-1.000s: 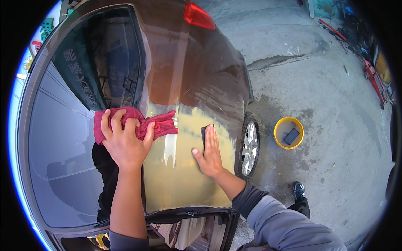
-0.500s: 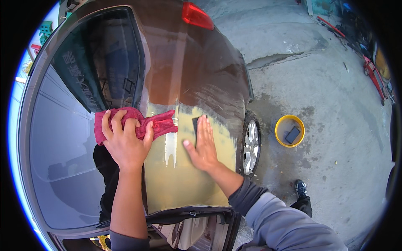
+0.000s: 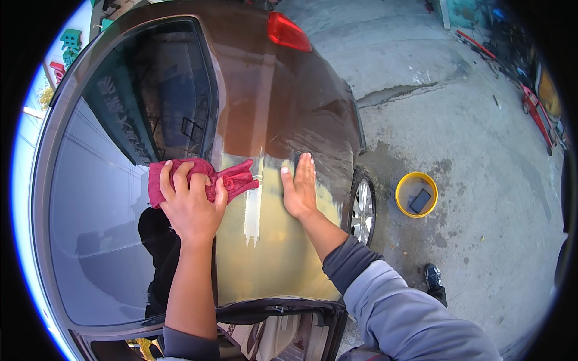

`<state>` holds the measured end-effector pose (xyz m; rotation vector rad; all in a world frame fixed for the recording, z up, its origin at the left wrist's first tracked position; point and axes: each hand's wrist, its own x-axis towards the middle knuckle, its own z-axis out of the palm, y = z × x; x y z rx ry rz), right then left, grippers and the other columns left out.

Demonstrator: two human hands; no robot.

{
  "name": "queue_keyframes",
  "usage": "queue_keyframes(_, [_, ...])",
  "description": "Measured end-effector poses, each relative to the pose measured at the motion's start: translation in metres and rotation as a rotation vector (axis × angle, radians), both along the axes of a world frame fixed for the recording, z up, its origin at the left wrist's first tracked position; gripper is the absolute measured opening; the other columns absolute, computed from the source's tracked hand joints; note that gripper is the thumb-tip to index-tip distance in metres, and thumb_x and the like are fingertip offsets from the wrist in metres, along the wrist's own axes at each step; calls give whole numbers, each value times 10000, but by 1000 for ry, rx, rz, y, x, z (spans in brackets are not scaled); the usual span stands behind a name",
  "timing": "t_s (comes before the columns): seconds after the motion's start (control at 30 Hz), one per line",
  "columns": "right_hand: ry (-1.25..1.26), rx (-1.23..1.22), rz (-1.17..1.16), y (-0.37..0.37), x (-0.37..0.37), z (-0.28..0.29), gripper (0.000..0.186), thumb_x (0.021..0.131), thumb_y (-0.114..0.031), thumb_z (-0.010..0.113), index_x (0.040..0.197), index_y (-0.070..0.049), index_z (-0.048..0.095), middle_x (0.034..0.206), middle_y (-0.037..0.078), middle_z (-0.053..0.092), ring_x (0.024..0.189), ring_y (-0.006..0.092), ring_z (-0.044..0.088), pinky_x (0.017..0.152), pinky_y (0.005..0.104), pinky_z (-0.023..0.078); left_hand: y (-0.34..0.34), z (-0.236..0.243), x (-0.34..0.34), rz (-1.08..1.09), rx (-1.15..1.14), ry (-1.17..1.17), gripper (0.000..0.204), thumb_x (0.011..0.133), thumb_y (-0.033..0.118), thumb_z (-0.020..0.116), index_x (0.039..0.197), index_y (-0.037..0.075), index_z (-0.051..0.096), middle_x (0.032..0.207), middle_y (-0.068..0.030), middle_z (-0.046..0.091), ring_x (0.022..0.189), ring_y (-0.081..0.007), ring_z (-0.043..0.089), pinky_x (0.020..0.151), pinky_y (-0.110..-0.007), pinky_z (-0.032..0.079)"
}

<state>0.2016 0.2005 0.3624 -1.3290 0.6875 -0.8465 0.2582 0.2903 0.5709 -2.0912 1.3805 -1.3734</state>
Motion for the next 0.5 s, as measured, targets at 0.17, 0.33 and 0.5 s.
queue_keyframes(0.17, [97, -215, 94, 17, -1, 22, 1008, 1103, -630, 414, 1698, 122, 104, 1792, 322, 100, 1688, 435, 52, 1370, 507, 50, 1, -1, 2, -15, -18, 16, 272, 796, 313, 882, 853, 144, 676, 1285, -39, 674, 1410, -380, 540, 890, -528, 550])
queue_keyframes(0.33, [-32, -250, 10, 7, 10, 18, 1006, 1101, -619, 436, 1695, 124, 109, 1789, 327, 96, 1681, 454, 63, 1363, 517, 64, 1, 0, 2, -3, -12, 8, 263, 803, 309, 877, 855, 146, 678, 1272, -40, 675, 1411, -380, 539, 912, -527, 545])
queue_keyframes(0.5, [82, -339, 142, 19, 6, 10, 1014, 1093, -611, 465, 1692, 129, 116, 1785, 332, 113, 1680, 457, 71, 1364, 524, 71, 1, -1, 1, -12, -21, 15, 252, 808, 303, 874, 872, 143, 691, 1271, -41, 675, 1413, -382, 538, 918, -530, 544])
